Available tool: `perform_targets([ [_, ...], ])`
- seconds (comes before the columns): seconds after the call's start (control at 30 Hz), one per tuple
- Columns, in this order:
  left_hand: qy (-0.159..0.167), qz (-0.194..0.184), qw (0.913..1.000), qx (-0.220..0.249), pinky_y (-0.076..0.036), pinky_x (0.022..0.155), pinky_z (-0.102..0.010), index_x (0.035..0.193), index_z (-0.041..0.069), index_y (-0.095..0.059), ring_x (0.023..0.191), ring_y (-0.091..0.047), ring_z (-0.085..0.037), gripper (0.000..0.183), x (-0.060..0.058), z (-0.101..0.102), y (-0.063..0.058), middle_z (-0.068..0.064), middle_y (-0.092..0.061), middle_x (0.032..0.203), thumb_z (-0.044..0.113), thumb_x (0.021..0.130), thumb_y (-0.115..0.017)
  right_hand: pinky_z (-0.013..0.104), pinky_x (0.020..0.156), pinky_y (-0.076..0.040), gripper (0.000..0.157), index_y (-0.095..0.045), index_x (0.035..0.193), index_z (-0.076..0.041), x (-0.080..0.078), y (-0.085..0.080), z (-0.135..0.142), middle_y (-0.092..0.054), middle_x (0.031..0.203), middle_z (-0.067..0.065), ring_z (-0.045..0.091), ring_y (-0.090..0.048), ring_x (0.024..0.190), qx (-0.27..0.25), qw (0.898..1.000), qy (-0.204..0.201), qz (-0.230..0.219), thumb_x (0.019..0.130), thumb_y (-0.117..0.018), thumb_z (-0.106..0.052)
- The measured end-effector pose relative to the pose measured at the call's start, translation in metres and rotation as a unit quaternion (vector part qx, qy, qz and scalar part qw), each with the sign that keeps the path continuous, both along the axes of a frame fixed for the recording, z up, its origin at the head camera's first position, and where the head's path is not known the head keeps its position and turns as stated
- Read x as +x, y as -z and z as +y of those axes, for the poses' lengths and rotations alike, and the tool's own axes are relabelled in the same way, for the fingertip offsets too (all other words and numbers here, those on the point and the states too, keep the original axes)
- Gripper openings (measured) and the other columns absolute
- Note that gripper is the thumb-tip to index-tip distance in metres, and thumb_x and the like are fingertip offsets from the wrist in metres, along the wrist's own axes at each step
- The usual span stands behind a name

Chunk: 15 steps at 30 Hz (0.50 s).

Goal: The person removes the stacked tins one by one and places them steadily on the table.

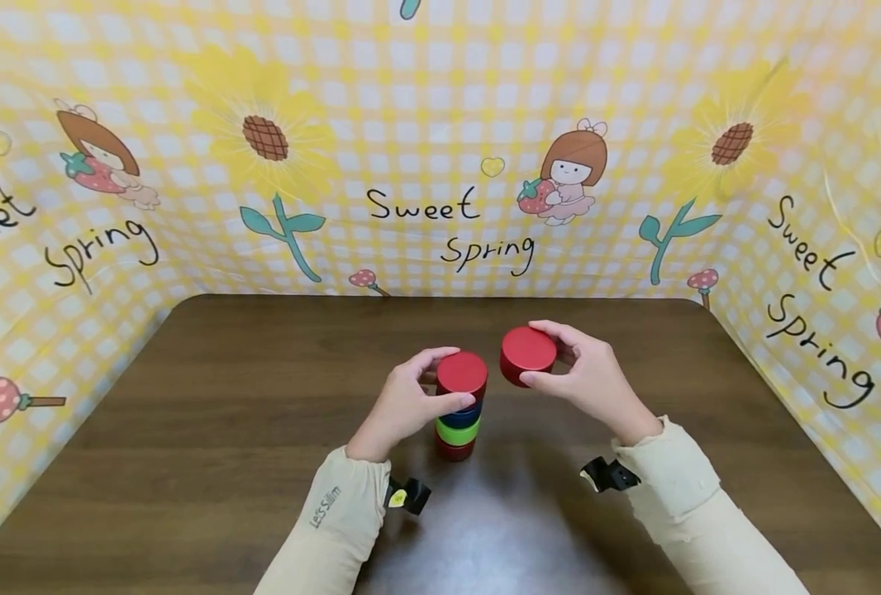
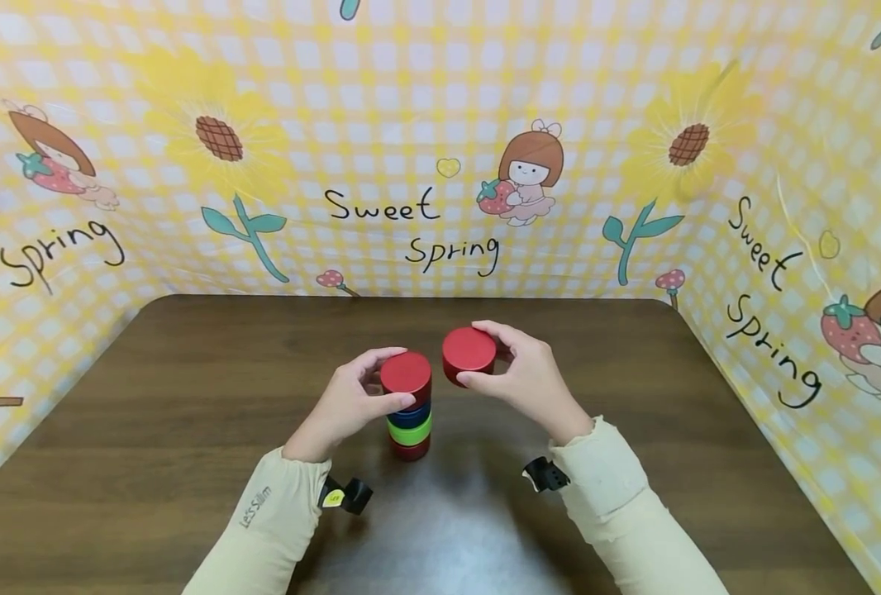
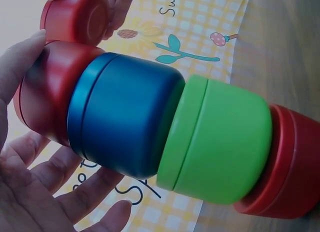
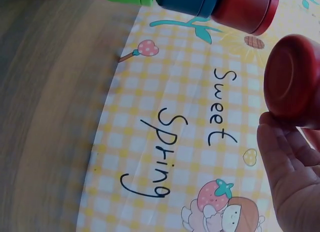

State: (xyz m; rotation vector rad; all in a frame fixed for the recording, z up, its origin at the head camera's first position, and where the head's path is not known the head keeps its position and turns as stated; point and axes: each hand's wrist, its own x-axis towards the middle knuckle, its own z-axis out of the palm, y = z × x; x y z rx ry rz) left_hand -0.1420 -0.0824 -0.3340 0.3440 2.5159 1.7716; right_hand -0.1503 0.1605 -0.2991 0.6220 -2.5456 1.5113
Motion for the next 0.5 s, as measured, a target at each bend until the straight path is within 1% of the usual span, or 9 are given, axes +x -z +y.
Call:
perform_targets([
  [0.17,0.001,0.011,0.9999,-0.012,-0.053,0.076,-0.037,0.129,0.012,-0.059,0.097,-0.06,-0.024,0.056,0.001,-0.002,0.004,-0.005,-0.064,0.112,0.017,0.077,-0.081,0.034,0.086,-0.052,0.056,-0.056,0.128,0.003,0.0,0.016,0.003,-0.061,0.117,0.019,0.028,-0.063,0.101,-0.007,1.0,0.001,-0.009,0.078,-0.079,-0.007],
  [0.3,-0.001,0.013,0.9997,-0.021,-0.053,0.076,-0.036,0.128,0.012,-0.059,0.097,-0.06,-0.023,0.056,0.001,-0.003,0.006,-0.004,-0.065,0.111,0.018,0.077,-0.081,0.032,0.085,-0.052,0.055,-0.056,0.127,0.003,0.0,0.029,0.005,-0.062,0.116,0.019,0.028,-0.064,0.099,-0.008,1.0,0.002,-0.018,0.077,-0.079,-0.007],
  [0.43,0.008,0.023,0.9994,-0.024,-0.053,0.076,-0.036,0.129,0.011,-0.058,0.097,-0.06,-0.025,0.056,0.0,-0.002,0.004,-0.007,-0.065,0.112,0.019,0.078,-0.08,0.028,0.084,-0.052,0.054,-0.057,0.126,0.003,0.0,0.034,0.008,-0.063,0.114,0.018,0.028,-0.064,0.099,0.001,1.0,0.003,-0.022,0.077,-0.079,-0.007],
  [0.5,0.014,0.03,0.9991,-0.026,-0.053,0.076,-0.036,0.13,0.01,-0.058,0.097,-0.06,-0.026,0.056,-0.002,-0.002,0.001,-0.008,-0.064,0.113,0.019,0.079,-0.079,0.028,0.083,-0.052,0.053,-0.058,0.125,0.002,-0.001,0.036,0.009,-0.063,0.114,0.017,0.028,-0.064,0.098,0.009,1.0,0.004,-0.02,0.077,-0.08,-0.008],
])
